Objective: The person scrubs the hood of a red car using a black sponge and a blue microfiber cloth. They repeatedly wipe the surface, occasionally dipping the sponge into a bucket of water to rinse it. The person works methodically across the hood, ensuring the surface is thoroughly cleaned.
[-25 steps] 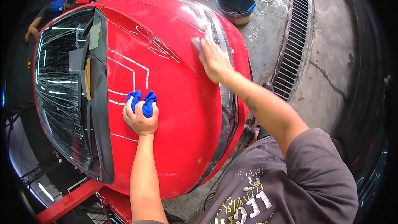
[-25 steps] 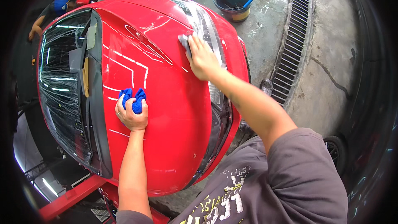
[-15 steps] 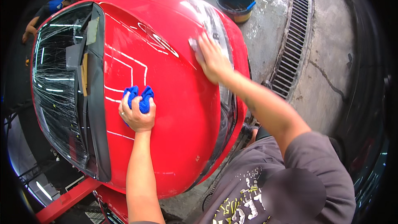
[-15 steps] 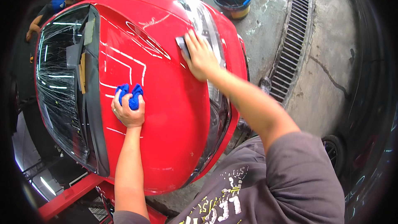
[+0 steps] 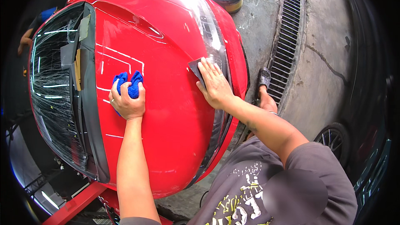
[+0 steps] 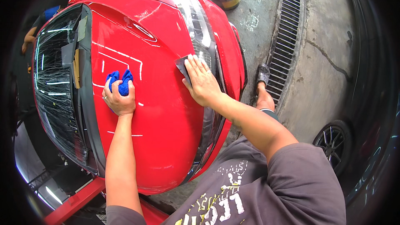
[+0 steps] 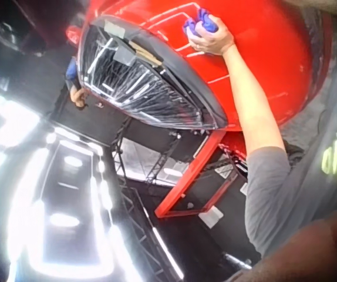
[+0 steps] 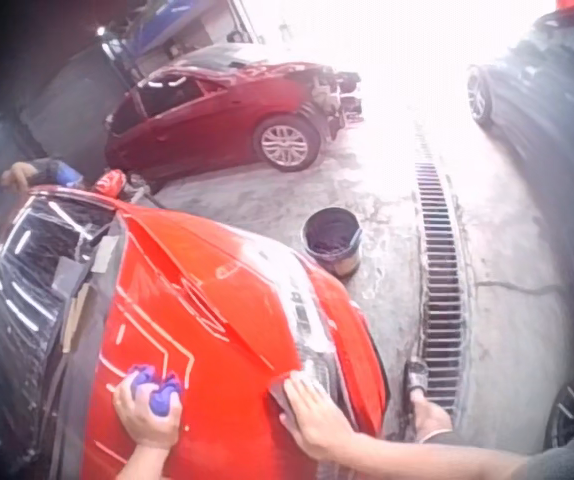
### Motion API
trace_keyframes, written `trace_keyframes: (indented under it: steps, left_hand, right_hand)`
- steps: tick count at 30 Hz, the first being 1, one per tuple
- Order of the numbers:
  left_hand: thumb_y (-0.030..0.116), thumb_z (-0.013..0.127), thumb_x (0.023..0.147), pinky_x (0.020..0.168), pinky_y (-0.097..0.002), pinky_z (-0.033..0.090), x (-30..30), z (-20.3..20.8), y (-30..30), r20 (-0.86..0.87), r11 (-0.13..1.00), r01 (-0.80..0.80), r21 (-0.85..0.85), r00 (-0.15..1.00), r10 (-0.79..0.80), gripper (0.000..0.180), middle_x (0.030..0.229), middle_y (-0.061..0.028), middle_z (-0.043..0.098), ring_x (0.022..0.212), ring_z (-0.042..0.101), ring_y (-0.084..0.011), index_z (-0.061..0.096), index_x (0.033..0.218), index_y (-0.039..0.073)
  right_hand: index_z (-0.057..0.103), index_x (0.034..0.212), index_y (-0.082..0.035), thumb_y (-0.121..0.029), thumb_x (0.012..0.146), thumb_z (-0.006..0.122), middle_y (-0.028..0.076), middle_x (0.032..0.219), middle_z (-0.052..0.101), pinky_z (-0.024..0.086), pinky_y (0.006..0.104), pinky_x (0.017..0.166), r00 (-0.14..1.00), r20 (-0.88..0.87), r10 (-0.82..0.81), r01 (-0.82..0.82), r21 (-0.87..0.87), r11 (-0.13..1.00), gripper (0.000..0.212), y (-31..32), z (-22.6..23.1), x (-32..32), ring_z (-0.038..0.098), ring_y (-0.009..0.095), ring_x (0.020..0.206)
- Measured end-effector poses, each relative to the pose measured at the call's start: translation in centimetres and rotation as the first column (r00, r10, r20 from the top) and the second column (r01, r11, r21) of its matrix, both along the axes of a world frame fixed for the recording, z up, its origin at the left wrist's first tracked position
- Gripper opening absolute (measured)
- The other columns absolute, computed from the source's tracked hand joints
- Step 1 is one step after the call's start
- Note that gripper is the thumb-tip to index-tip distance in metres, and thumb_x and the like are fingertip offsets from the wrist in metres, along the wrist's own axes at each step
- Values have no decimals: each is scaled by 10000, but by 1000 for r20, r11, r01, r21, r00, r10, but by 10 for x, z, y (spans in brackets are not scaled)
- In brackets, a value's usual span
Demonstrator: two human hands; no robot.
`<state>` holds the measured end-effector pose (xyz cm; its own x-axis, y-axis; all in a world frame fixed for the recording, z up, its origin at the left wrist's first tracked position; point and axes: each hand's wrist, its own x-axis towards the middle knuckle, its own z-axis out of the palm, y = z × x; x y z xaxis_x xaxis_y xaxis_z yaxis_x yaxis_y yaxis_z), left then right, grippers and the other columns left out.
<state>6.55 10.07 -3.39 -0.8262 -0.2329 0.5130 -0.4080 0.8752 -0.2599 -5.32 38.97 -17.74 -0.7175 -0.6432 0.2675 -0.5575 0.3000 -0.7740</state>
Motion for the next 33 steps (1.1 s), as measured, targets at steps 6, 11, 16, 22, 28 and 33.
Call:
trace_keyframes:
  steps: [6,11,16,22,28,33]
  left_hand:
    - [441,869,891,1109,-570,523,10,-1,-1,1,999,-34,2,999,34,340,1389,-123,666,1299,643,-400,712,1066,196]
    - [435,867,890,1117,-572,514,1,0,0,0,1000,-17,8,1000,17,354,1389,-140,673,1296,640,-405,713,1080,178]
    - [428,861,889,1125,-558,503,5,3,2,-6,1000,-24,10,1000,25,363,1375,-151,681,1294,634,-404,712,1089,164]
    - [422,862,886,1126,-561,498,-3,2,5,11,1000,-5,25,1000,5,357,1385,-153,676,1301,632,-401,710,1083,167]
    - [433,878,864,1149,-559,480,8,2,0,14,999,-27,38,1000,26,371,1391,-152,670,1316,634,-391,707,1071,177]
    - [444,875,860,1157,-582,494,4,1,-3,16,999,-28,27,999,27,354,1400,-127,662,1339,625,-372,702,1040,193]
  right_hand:
    - [390,1718,5,-341,1105,655,249,1820,334,255,619,1359,991,67,115,-123,144,982,752,45,-8,52,320,440,1687]
    - [401,1736,-69,-406,1129,614,170,1836,343,258,637,1355,996,-67,53,-43,143,989,726,-26,6,-54,324,460,1673]
    - [361,1767,-92,-424,1129,614,148,1862,298,209,655,1369,980,12,200,-198,206,958,763,34,-20,1,268,441,1708]
    - [427,1737,-136,-488,1147,564,86,1843,353,198,672,1369,978,-189,93,-60,169,984,701,-62,21,-102,249,640,1634]
    - [417,1747,-121,-439,1124,625,124,1844,344,176,644,1382,966,-63,253,-234,217,948,730,11,-8,-40,262,431,1711]
    - [431,1729,-97,-458,1131,611,133,1825,380,211,649,1369,954,-180,238,-219,120,968,721,-43,27,-93,293,428,1700]
